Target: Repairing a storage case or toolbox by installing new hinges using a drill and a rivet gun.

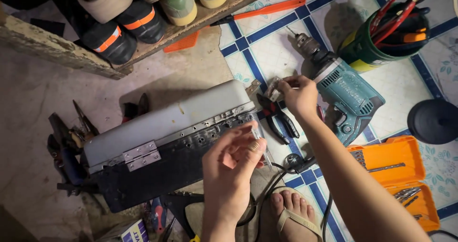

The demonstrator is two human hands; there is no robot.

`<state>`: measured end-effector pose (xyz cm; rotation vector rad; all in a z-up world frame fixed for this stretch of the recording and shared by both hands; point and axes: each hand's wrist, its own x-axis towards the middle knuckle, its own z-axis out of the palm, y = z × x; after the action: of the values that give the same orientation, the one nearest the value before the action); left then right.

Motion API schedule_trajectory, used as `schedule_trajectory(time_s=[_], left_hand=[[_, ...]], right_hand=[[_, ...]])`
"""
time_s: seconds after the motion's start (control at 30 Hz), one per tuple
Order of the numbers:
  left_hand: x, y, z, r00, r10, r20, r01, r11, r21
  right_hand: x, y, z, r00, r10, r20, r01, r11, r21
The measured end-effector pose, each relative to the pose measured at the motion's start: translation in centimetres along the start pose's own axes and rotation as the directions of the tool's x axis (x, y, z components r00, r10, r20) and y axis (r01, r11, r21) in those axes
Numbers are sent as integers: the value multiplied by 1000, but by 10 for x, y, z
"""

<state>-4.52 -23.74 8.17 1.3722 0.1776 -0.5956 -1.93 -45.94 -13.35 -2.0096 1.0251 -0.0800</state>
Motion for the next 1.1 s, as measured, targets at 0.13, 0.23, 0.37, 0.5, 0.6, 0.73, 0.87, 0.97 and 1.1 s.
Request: schedule_trajectory(time_s=[0.13,0.23,0.37,0.5,0.6,0.73,0.87,0.97,1.1], left_hand=[[0,7,7,994,107,24,-107,994,6],[2,17,16,992,123,33,-121,991,-55],[4,25,23,987,150,56,-145,985,-89],[9,29,27,996,89,-7,-89,986,-139],[13,26,27,995,98,-20,-100,988,-118],[14,25,30,997,76,-34,-79,992,-101],[15,25,33,995,94,-17,-96,991,-95],[16,21,31,999,52,2,-51,982,-183],[17,12,20,994,29,106,21,899,-437]], right_hand=[[-33,-17,-37,956,68,284,-259,645,719],[-67,-48,-76,921,10,390,-361,404,841],[-97,-53,-96,878,-253,407,-394,105,913],[-121,-58,-102,887,-236,397,-415,-30,909],[-135,-74,-105,901,44,432,-433,6,901],[-149,-54,-100,883,75,464,-457,-97,884],[-158,-50,-101,865,60,497,-478,-196,856],[-161,-49,-102,869,59,490,-468,-216,857],[-161,-60,-109,887,15,461,-444,-236,864]])
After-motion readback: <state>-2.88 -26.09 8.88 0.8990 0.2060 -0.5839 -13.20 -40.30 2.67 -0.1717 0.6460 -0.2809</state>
